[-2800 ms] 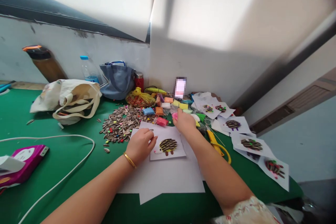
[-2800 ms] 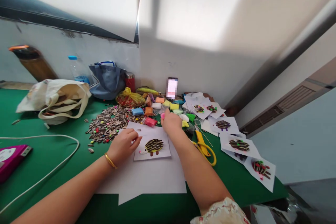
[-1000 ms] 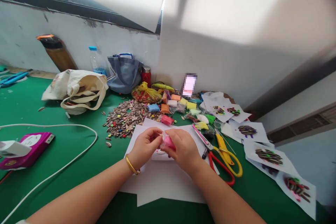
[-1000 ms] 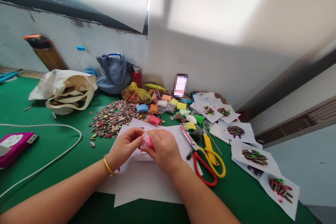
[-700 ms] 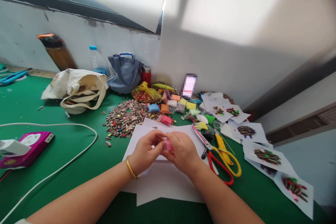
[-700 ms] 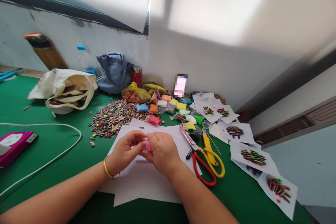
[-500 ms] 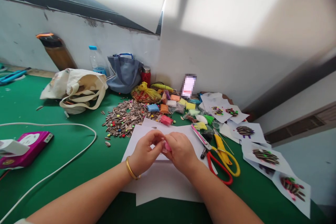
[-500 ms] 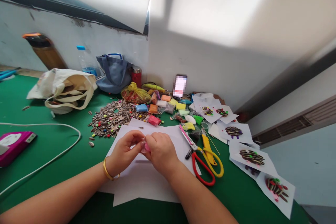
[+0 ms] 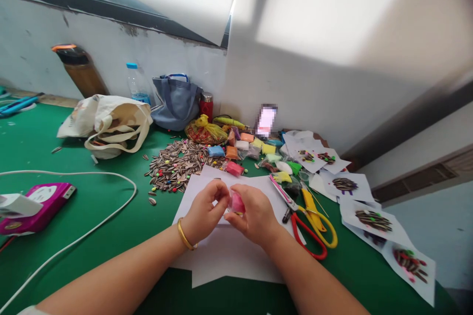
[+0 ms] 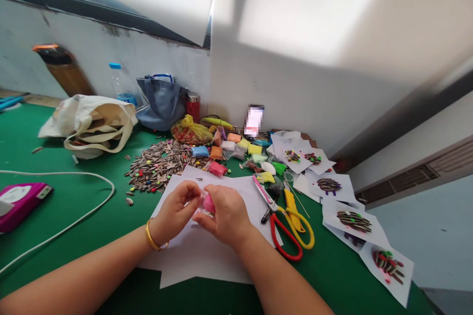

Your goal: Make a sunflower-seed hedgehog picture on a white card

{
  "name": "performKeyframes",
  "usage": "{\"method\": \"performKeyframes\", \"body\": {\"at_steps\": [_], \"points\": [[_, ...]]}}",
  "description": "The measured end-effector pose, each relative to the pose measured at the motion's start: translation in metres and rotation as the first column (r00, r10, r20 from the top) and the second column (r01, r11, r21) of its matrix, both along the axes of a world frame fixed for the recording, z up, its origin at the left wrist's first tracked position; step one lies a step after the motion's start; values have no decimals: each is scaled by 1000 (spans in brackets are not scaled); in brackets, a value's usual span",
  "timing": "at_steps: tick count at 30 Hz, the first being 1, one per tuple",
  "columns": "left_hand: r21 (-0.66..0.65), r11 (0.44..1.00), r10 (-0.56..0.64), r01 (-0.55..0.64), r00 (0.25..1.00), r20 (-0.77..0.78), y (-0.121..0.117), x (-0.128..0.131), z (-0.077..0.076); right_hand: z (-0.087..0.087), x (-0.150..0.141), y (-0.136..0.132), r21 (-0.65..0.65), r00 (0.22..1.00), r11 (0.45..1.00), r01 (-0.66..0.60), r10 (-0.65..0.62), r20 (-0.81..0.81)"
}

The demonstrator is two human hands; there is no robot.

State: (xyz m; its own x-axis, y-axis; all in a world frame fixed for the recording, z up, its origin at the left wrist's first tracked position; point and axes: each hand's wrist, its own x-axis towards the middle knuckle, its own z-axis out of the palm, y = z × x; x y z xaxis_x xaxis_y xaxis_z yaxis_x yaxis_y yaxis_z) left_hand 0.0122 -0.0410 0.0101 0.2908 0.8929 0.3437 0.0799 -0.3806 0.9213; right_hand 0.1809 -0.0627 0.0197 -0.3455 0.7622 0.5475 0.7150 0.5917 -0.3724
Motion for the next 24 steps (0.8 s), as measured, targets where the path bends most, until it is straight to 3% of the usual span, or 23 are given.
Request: {"method": "performKeyframes", "body": {"at_steps": [8,12,16,24], "points": [[10,1000,7,-7,1000,-21,-5,3,-1,10,-3,0,-8,984,999,50,-48,169],[31,999,15,-14,1000,-19,-5,2,0,9,-1,0,-20,990,999,36,-33,138],[30,999,22,-23,1000,11,-2,1,1,5,2,1,59,996,998,34,-39,76],[31,999,27,-27,1000,3,-5,2,-1,7,-2,0,-29,982,998,47,-41,186]]}}
